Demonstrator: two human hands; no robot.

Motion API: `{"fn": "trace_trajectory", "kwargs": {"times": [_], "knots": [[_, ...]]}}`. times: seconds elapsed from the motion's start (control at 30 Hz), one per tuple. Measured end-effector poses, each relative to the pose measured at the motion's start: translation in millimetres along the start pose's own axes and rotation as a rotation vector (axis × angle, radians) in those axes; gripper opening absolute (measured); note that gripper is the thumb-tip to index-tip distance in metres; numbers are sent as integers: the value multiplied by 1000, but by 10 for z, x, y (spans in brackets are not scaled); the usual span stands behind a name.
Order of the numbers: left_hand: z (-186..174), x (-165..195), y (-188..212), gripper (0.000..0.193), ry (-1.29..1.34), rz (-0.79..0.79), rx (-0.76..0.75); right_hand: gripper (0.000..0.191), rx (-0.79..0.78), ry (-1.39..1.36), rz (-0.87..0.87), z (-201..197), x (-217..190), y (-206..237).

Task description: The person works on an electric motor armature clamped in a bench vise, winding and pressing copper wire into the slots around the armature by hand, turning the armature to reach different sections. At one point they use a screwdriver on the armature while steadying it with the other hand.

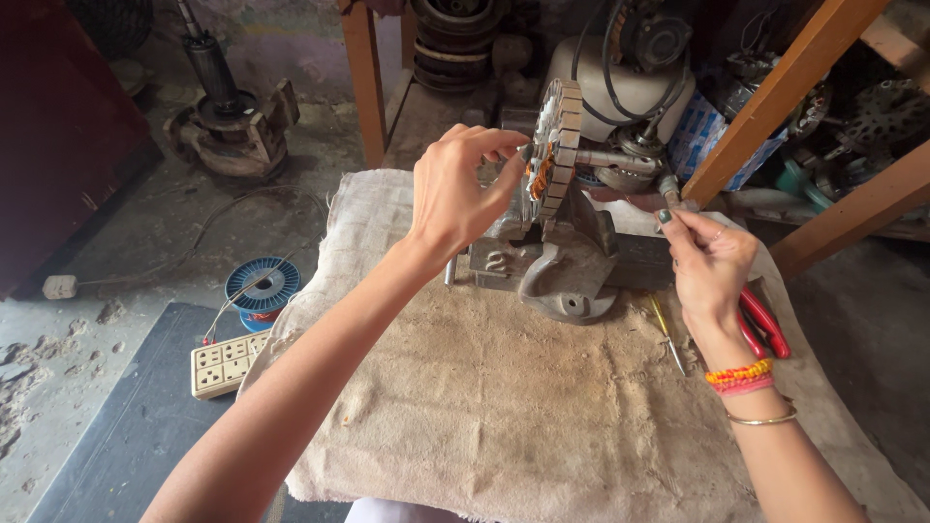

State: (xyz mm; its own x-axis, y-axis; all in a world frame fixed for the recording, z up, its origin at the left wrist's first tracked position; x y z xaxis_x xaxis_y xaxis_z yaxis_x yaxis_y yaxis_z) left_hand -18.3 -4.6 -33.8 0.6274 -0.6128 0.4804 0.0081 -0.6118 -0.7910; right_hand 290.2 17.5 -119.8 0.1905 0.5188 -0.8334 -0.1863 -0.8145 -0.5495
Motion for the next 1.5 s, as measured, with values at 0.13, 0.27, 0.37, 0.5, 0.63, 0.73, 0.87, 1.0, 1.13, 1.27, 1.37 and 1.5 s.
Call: {"fn": "trace_trajectory", "kwargs": {"times": [0.13, 0.27, 0.37, 0.5, 0.63, 0.73, 0.87, 1.0, 1.13, 1.27, 1.37, 1.5], "knots": [[49, -29, 2, 23, 32, -25, -3, 16, 10, -26, -24, -114, 13, 47], [109, -75, 5, 28, 32, -59, -23, 14, 14, 4, -21, -251, -11, 114], [130, -128, 38, 59, 76, -28, 2, 15, -6, 46, -51, -326, -25, 168], [243, -251, -89, 84, 234, 23, -12, 16, -18, 32, -15, -380, 27, 215], [518, -355, -334, 84, 399, 63, -104, 18, -121, 70, 36, -328, 134, 265], [769, -390, -326, 88, 523, -6, -134, 17, -244, 184, 58, -243, 182, 264], [939, -468, -164, 96, 797, -151, -138, 15, -350, 554, -187, -63, 90, 251], [937, -557, -20, 100, 849, -304, -197, 15, -407, 658, -301, 157, -158, 273], [953, -572, 54, 89, 725, -339, -192, 31, -579, 992, -536, 135, -680, -8], [957, -579, 89, 77, 625, -332, -192, 27, -474, 730, -350, 71, -1104, -557], [950, -570, 114, 76, 656, -405, -221, 31, -306, 588, -505, 594, -970, -782], [906, -533, 79, 74, 632, -382, -207, 54, -280, 769, -580, 1085, -504, -555]]}}
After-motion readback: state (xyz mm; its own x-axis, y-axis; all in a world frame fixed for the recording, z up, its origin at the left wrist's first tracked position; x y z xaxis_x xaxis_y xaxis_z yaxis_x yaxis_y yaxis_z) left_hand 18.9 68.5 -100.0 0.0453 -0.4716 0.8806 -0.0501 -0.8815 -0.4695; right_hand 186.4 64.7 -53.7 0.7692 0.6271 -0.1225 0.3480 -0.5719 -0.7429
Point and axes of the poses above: each hand's wrist, its own y-axis away from the middle knuckle, its own z-axis out of the palm, x = y × z, the point moved 2 cm from there along -y, towards the middle knuckle, and after that the axes turned 2 degrees about -z, right-handed, at the moved point
